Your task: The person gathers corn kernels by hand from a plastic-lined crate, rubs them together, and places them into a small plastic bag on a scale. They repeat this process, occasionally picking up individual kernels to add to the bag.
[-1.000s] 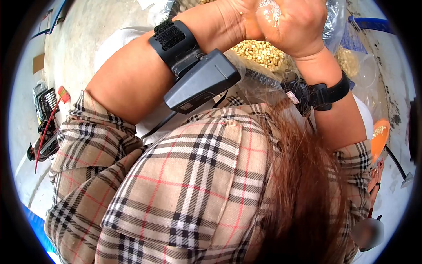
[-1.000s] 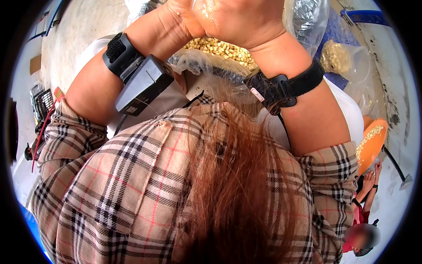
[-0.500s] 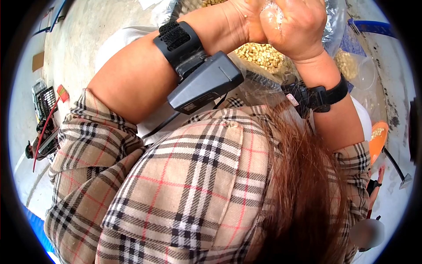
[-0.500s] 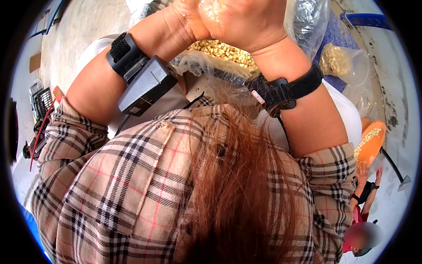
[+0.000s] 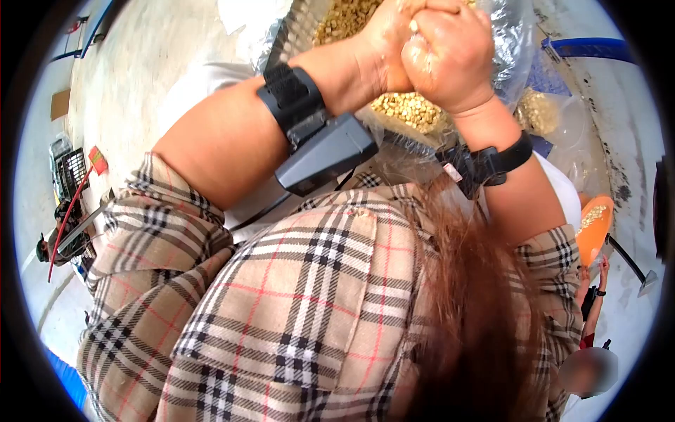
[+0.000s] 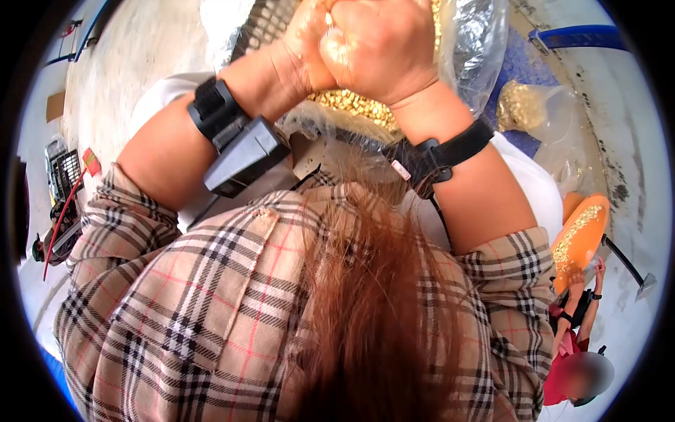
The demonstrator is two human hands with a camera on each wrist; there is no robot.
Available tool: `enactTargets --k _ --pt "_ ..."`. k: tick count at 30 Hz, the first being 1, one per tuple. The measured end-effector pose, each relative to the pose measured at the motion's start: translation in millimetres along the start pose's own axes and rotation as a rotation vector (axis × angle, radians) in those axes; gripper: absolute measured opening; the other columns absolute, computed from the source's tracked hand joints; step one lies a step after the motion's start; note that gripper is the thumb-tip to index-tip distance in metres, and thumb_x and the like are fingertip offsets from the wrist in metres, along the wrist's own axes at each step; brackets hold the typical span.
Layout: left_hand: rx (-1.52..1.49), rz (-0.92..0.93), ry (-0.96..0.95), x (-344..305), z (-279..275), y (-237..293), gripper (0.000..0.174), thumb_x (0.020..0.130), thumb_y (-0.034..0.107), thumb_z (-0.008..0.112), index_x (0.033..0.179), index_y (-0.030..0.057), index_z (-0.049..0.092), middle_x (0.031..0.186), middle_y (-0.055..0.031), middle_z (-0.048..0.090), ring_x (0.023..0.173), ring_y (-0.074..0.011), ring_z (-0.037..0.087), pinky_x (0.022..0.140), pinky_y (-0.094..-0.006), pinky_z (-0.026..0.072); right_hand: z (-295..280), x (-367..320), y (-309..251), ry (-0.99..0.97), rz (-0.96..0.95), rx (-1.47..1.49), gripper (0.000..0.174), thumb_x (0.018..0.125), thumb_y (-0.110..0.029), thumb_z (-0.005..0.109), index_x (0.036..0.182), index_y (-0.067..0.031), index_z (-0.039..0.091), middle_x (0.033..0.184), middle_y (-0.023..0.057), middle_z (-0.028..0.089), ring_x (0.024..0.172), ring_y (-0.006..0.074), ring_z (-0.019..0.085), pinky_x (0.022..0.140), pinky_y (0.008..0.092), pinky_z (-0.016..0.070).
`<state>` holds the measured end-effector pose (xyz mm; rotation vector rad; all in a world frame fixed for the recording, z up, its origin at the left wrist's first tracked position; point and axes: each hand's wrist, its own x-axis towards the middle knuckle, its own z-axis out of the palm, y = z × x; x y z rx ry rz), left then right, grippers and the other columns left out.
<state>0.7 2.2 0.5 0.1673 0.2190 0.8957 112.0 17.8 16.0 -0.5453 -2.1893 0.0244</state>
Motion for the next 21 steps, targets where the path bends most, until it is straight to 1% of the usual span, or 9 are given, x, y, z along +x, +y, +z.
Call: enactTargets --k 2,3,5,6,11,14,17,18,21 --pt "-0.104 -0.074 -0.017 5.7 -14.0 -0.8 0.025 0.079 0.030 0.056 0.083 0.0063 0.061 0.081 -0.0078 0.063 0.077 -0.0206 0.060 0.072 -0.0354 0.0491 1.2 -9.3 3.9 -0.035 0.040 -0.009 0.010 0.059 -0.009 0.056 0.068 -0.0059 0.058 0.065 0.0073 0.055 0.063 0.0257 0.051 0.062 0.0370 0.0377" --pt "-0.048 -0.037 0.137 5.5 -8.1 -3.4 0.023 0.079 0.031 0.057 0.082 0.0083 0.060 0.081 -0.0075 0.062 0.076 -0.0207 0.060 0.071 -0.0343 0.0492 1.7 -11.7 6.5 -0.053 0.058 -0.009 0.012 0.060 -0.008 0.055 0.070 -0.0052 0.059 0.066 0.0073 0.055 0.064 0.0259 0.051 0.062 0.0370 0.0377" --pt "-0.040 0.019 0.154 3.3 -5.1 -5.7 0.022 0.081 0.032 0.059 0.082 0.0101 0.060 0.079 -0.0044 0.063 0.073 -0.0166 0.061 0.069 -0.0321 0.0507 -0.4 -8.5 5.5 -0.088 0.080 0.001 0.010 0.061 -0.009 0.056 0.070 -0.0051 0.058 0.068 0.0070 0.056 0.067 0.0263 0.051 0.064 0.0370 0.0378" --pt "-0.010 0.071 0.270 3.6 -2.7 -7.0 0.027 0.082 0.038 0.057 0.085 0.0109 0.060 0.084 -0.0056 0.063 0.078 -0.0179 0.061 0.072 -0.0340 0.0501 -1.0 -5.7 5.6 -0.109 0.093 0.013 0.010 0.061 -0.010 0.056 0.069 -0.0053 0.058 0.068 0.0070 0.056 0.068 0.0265 0.051 0.064 0.0370 0.0378" --pt "-0.122 0.041 0.459 12.2 14.7 1.4 0.040 0.084 0.049 0.051 0.091 0.0103 0.060 0.090 -0.0081 0.063 0.083 -0.0216 0.060 0.077 -0.0378 0.0490 -12.6 5.9 15.5 -0.275 0.190 0.109 0.014 0.063 -0.012 0.056 0.075 -0.0040 0.053 0.080 0.0098 0.055 0.077 0.0298 0.049 0.071 0.0380 0.0391" --pt "-0.126 0.057 0.404 14.7 4.9 5.9 0.043 0.084 0.051 0.049 0.096 0.0110 0.059 0.092 -0.0079 0.063 0.085 -0.0230 0.060 0.079 -0.0385 0.0488 -18.8 15.2 14.1 -0.312 0.249 0.224 0.030 0.062 -0.015 0.061 0.089 -0.0042 0.052 0.094 0.0118 0.054 0.091 0.0318 0.049 0.083 0.0388 0.0390" --pt "-0.076 0.104 0.547 13.4 8.2 5.6 0.043 0.085 0.051 0.048 0.096 0.0114 0.059 0.097 -0.0077 0.061 0.090 -0.0240 0.060 0.079 -0.0396 0.0488 -22.2 12.4 14.9 -0.373 0.282 0.256 0.048 0.061 -0.021 0.066 0.103 -0.0050 0.051 0.108 0.0137 0.052 0.106 0.0335 0.046 0.094 0.0407 0.0348" --pt "-0.094 0.099 0.417 10.7 13.6 8.6 0.048 0.084 0.053 0.050 0.108 0.0113 0.053 0.106 -0.0081 0.058 0.097 -0.0245 0.057 0.082 -0.0417 0.0469 -23.8 14.6 13.4 -0.360 0.292 0.265 0.050 0.061 -0.022 0.067 0.105 -0.0051 0.051 0.110 0.0140 0.051 0.108 0.0339 0.045 0.095 0.0412 0.0340" --pt "-0.063 0.089 0.585 6.0 35.8 14.7 0.058 0.082 0.054 0.052 0.121 0.0113 0.043 0.111 -0.0093 0.055 0.103 -0.0257 0.055 0.087 -0.0441 0.0442 -30.3 20.4 17.1 -0.365 0.346 0.259 0.060 0.058 -0.023 0.072 0.111 -0.0066 0.050 0.119 0.0137 0.047 0.116 0.0344 0.040 0.100 0.0429 0.0315"
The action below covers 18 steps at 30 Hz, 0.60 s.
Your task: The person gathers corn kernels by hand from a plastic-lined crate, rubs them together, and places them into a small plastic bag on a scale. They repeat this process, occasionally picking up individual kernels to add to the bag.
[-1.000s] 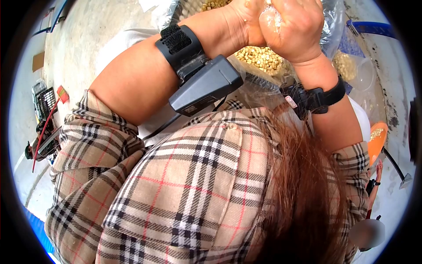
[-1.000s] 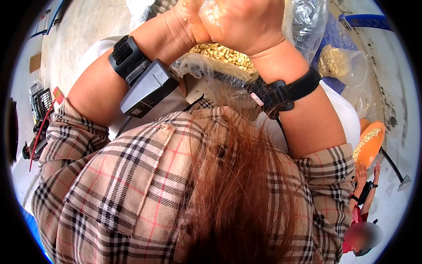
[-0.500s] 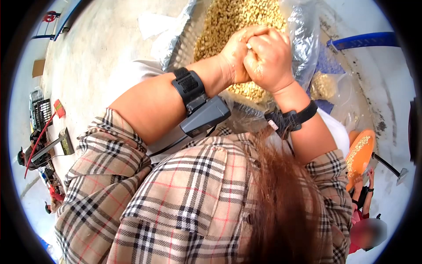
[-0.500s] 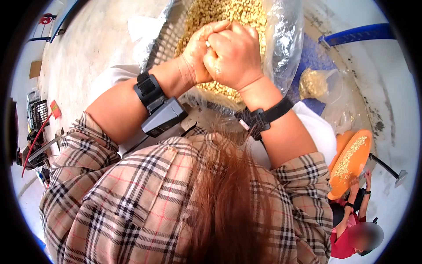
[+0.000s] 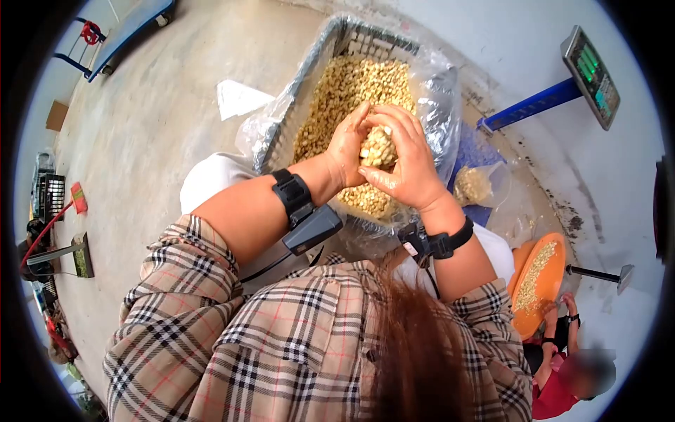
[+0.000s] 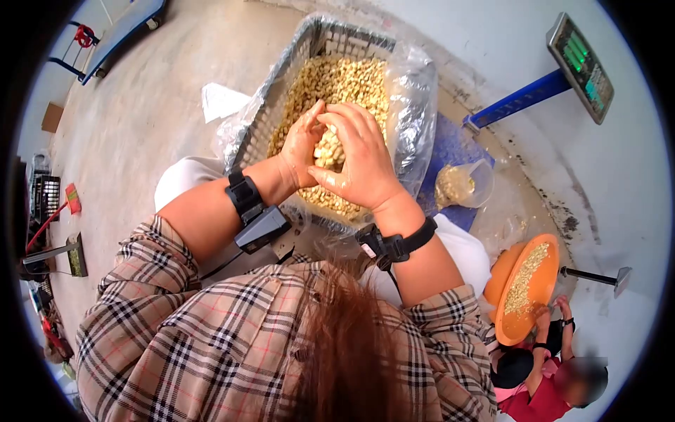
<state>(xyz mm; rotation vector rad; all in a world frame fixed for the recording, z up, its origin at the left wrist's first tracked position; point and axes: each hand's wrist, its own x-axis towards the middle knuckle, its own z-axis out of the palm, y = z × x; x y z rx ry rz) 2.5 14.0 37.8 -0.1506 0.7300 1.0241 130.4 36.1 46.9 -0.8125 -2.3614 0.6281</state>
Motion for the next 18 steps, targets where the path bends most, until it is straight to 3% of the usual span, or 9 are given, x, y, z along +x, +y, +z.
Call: enactTargets --k 1,6,12,18 --pt "-0.031 -0.004 -0.041 8.9 -8.2 0.1 0.068 0.080 0.055 0.054 0.129 0.0113 0.034 0.114 -0.0105 0.053 0.105 -0.0277 0.053 0.090 -0.0461 0.0420 -2.6 0.2 -1.7 0.017 0.026 -0.007 0.061 0.058 -0.023 0.072 0.112 -0.0065 0.050 0.120 0.0138 0.047 0.116 0.0346 0.039 0.100 0.0431 0.0315" --pt "-0.056 0.078 -0.077 21.3 -21.2 0.7 0.059 0.082 0.054 0.053 0.120 0.0099 0.042 0.110 -0.0117 0.054 0.100 -0.0288 0.054 0.087 -0.0462 0.0435 -1.6 -7.2 -5.1 0.103 0.188 -0.034 0.063 0.059 -0.023 0.074 0.114 -0.0060 0.049 0.119 0.0137 0.047 0.114 0.0339 0.042 0.099 0.0423 0.0331" --pt "-0.002 0.152 -0.047 20.8 -19.9 3.7 0.049 0.084 0.049 0.051 0.111 0.0083 0.048 0.105 -0.0113 0.056 0.096 -0.0281 0.056 0.084 -0.0454 0.0451 6.6 -13.8 -13.4 0.004 0.387 0.024 0.071 0.063 -0.021 0.073 0.126 -0.0090 0.041 0.121 0.0177 0.045 0.109 0.0343 0.048 0.091 0.0384 0.0421" --pt "-0.002 0.162 -0.109 25.9 -17.2 -3.2 0.046 0.086 0.047 0.047 0.110 0.0076 0.050 0.109 -0.0124 0.056 0.103 -0.0280 0.053 0.093 -0.0419 0.0398 14.5 -10.7 -0.5 0.037 0.532 0.184 0.069 0.063 -0.016 0.071 0.124 -0.0086 0.040 0.119 0.0191 0.047 0.110 0.0350 0.048 0.092 0.0380 0.0408"
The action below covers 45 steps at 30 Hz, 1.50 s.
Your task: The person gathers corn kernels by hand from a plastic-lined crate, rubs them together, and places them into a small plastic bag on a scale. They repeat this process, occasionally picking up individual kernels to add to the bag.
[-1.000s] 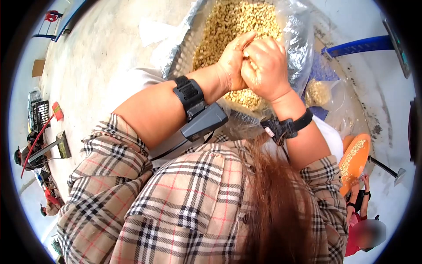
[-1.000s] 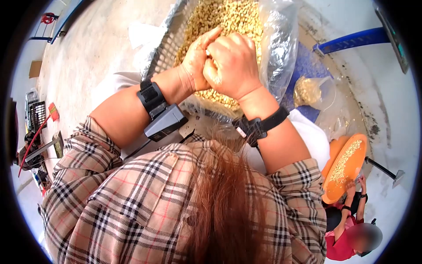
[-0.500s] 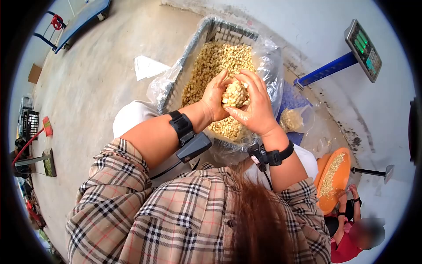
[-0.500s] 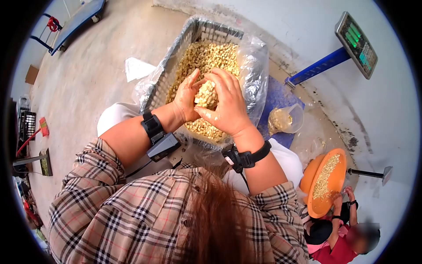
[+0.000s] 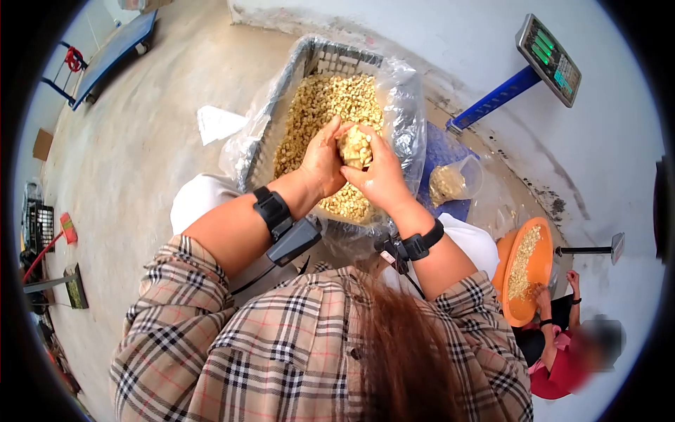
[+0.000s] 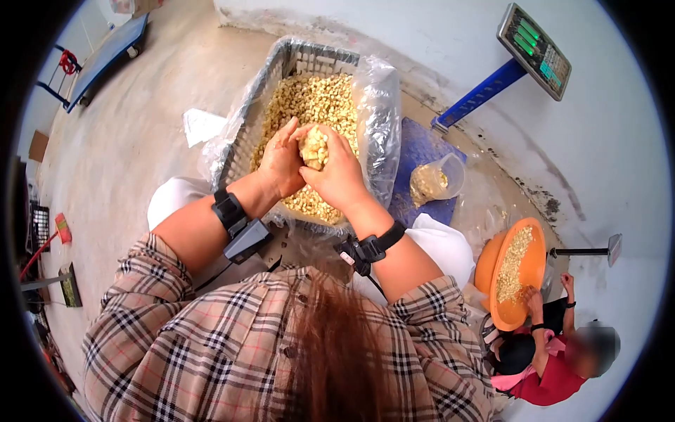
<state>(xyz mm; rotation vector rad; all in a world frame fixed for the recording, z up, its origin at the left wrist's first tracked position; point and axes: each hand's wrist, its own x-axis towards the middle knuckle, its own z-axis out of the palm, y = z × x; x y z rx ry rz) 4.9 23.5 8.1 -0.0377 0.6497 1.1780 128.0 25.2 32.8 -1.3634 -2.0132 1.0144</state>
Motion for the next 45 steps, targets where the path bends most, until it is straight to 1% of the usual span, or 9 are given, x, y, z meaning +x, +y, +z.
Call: enactTargets --k 12,22,27,31,34,36,38,40,45 --pt "0.041 -0.013 -0.079 -10.1 6.4 -3.1 0.055 0.086 0.044 0.049 0.127 0.0086 0.039 0.124 -0.0170 0.046 0.113 -0.0302 0.046 0.097 -0.0439 0.0349 2.6 0.5 18.0 0.150 0.052 0.266 0.053 0.067 -0.006 0.069 0.115 -0.0044 0.047 0.099 0.0087 0.059 0.090 0.0155 0.057 0.078 0.0286 0.0473" --pt "0.170 -0.038 -0.013 -15.9 7.6 3.9 0.054 0.085 0.048 0.047 0.126 0.0132 0.044 0.121 -0.0160 0.041 0.103 -0.0303 0.047 0.082 -0.0464 0.0435 -5.1 -2.6 20.8 0.112 0.134 0.698 0.051 0.069 -0.005 0.068 0.116 -0.0030 0.047 0.101 0.0077 0.058 0.089 0.0135 0.057 0.075 0.0269 0.0490" --pt "0.205 -0.080 0.043 -18.6 10.4 12.0 0.054 0.085 0.051 0.044 0.123 0.0135 0.048 0.143 -0.0184 0.014 0.122 -0.0318 0.029 0.086 -0.0530 0.0372 -11.5 -4.8 22.8 0.042 0.145 0.814 0.054 0.074 -0.002 0.063 0.123 -0.0011 0.041 0.106 0.0083 0.055 0.094 0.0157 0.056 0.080 0.0281 0.0476" --pt "0.212 -0.088 0.126 -9.1 3.9 11.6 0.039 0.087 0.048 0.042 0.103 0.0165 0.058 0.106 -0.0058 0.046 0.086 -0.0224 0.041 0.071 -0.0417 0.0361 -10.1 -6.7 23.1 0.045 0.138 0.982 0.054 0.074 -0.002 0.064 0.123 -0.0006 0.042 0.104 0.0093 0.055 0.092 0.0165 0.057 0.077 0.0292 0.0498" --pt "0.318 -0.102 0.017 4.7 -10.5 15.9 0.038 0.089 0.046 0.039 0.102 0.0163 0.059 0.098 -0.0052 0.051 0.085 -0.0215 0.043 0.073 -0.0429 0.0363 -12.7 -6.7 21.0 0.062 0.178 1.109 0.055 0.074 -0.002 0.064 0.123 -0.0002 0.040 0.104 0.0104 0.056 0.091 0.0175 0.057 0.077 0.0300 0.0499" --pt "0.875 -0.020 0.036 19.9 -31.3 18.0 0.044 0.086 0.043 0.046 0.116 0.0123 0.056 0.119 -0.0096 0.051 0.102 -0.0261 0.049 0.088 -0.0467 0.0383 -13.4 -6.5 22.6 0.069 0.226 1.144 0.055 0.074 -0.001 0.063 0.124 -0.0018 0.039 0.102 0.0097 0.056 0.088 0.0178 0.057 0.074 0.0316 0.0499" --pt "2.173 0.059 -0.058 27.4 -48.0 20.4 0.042 0.081 0.035 0.054 0.116 0.0118 0.057 0.114 -0.0133 0.055 0.099 -0.0283 0.055 0.085 -0.0422 0.0424 -17.1 -10.0 25.7 0.080 0.261 1.176 0.055 0.075 0.000 0.062 0.124 -0.0028 0.039 0.100 0.0091 0.056 0.086 0.0176 0.057 0.072 0.0327 0.0496" --pt "2.517 0.183 -0.136 23.8 -68.3 9.0 0.042 0.076 0.029 0.059 0.115 0.0113 0.058 0.103 -0.0168 0.060 0.093 -0.0298 0.059 0.080 -0.0380 0.0461 -19.3 -14.7 32.4 0.096 0.307 1.190 0.054 0.075 0.001 0.062 0.124 -0.0037 0.039 0.098 0.0090 0.056 0.086 0.0179 0.056 0.070 0.0346 0.0489" --pt "2.269 -0.048 -0.289 26.6 -46.0 10.1 0.031 0.078 0.025 0.058 0.105 0.0101 0.064 0.094 -0.0152 0.064 0.086 -0.0293 0.061 0.076 -0.0382 0.0475 -37.2 -30.5 45.0 0.164 0.350 1.226 0.052 0.077 0.000 0.061 0.124 -0.0031 0.039 0.103 0.0108 0.055 0.090 0.0217 0.057 0.072 0.0369 0.0496"
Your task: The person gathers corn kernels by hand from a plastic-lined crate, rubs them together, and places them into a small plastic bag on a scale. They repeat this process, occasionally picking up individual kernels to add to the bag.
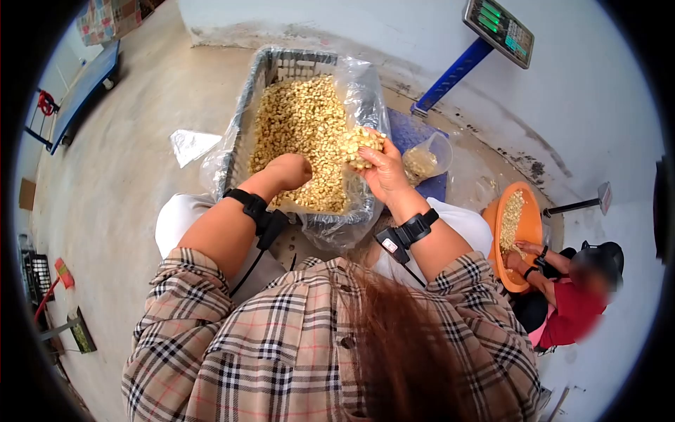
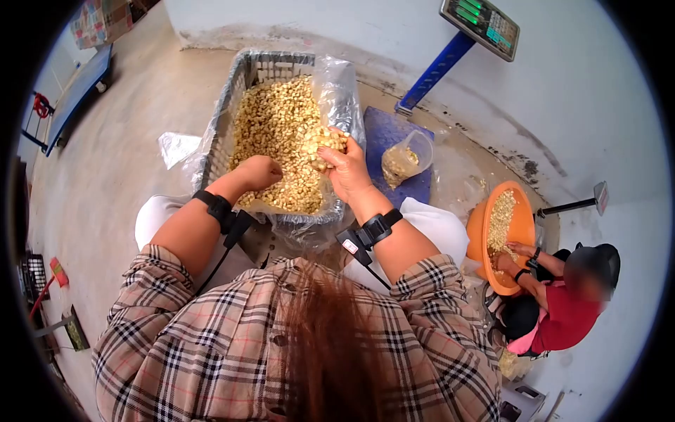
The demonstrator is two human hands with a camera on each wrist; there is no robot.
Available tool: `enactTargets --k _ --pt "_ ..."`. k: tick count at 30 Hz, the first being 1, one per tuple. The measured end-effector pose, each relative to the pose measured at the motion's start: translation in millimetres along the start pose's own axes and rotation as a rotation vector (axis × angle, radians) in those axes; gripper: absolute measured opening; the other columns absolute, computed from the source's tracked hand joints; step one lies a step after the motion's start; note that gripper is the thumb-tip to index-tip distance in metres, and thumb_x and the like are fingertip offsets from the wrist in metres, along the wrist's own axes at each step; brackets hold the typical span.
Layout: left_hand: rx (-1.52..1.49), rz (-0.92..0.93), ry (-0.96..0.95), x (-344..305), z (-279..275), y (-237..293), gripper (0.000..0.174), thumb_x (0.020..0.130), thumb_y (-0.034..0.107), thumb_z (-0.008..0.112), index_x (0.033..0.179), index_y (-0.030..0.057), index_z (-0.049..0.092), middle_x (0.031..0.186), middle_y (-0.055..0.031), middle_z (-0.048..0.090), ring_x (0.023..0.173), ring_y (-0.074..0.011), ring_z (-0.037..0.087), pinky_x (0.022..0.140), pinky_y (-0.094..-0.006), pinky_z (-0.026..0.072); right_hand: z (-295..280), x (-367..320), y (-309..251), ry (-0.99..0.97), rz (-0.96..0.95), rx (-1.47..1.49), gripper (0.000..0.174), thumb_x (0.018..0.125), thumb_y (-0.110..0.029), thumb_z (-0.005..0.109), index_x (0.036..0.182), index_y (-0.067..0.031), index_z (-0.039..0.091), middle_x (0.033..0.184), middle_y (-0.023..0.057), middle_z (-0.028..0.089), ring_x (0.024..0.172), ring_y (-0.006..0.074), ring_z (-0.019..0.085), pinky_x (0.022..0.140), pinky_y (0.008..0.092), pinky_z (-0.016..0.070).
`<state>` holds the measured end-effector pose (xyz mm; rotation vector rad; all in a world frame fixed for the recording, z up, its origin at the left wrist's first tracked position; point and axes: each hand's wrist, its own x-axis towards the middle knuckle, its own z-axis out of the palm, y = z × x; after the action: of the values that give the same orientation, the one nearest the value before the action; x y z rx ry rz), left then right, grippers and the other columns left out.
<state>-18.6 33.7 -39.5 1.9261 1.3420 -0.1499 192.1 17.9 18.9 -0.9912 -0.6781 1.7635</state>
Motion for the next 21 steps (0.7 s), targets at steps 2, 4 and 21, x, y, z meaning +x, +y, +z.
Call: enactTargets --k 2,4,21 --pt "-0.022 0.030 0.032 -1.8 -4.3 10.4 0.026 0.078 0.024 0.058 0.097 0.0080 0.066 0.091 -0.0161 0.064 0.083 -0.0294 0.061 0.075 -0.0375 0.0476 -17.4 -1.3 -5.3 0.031 -0.049 0.001 0.048 0.078 0.000 0.058 0.122 -0.0042 0.041 0.107 0.0119 0.054 0.093 0.0242 0.057 0.073 0.0380 0.0504" --pt "-0.052 0.133 0.039 -4.1 -6.4 19.4 0.028 0.078 0.025 0.058 0.098 0.0079 0.066 0.092 -0.0163 0.064 0.084 -0.0296 0.061 0.075 -0.0376 0.0476 -41.1 -2.2 -16.3 0.079 -0.079 0.019 0.046 0.077 0.000 0.058 0.120 -0.0050 0.042 0.107 0.0123 0.054 0.093 0.0250 0.057 0.073 0.0380 0.0506" --pt "0.059 0.316 0.011 -25.9 -6.2 52.1 0.041 0.078 0.026 0.060 0.115 0.0083 0.054 0.088 -0.0191 0.062 0.083 -0.0341 0.059 0.075 -0.0408 0.0463 -228.0 11.5 -101.7 0.605 -0.181 -0.902 0.048 0.064 -0.010 0.069 0.108 -0.0034 0.052 0.094 0.0123 0.060 0.083 0.0233 0.061 0.071 0.0337 0.0493"
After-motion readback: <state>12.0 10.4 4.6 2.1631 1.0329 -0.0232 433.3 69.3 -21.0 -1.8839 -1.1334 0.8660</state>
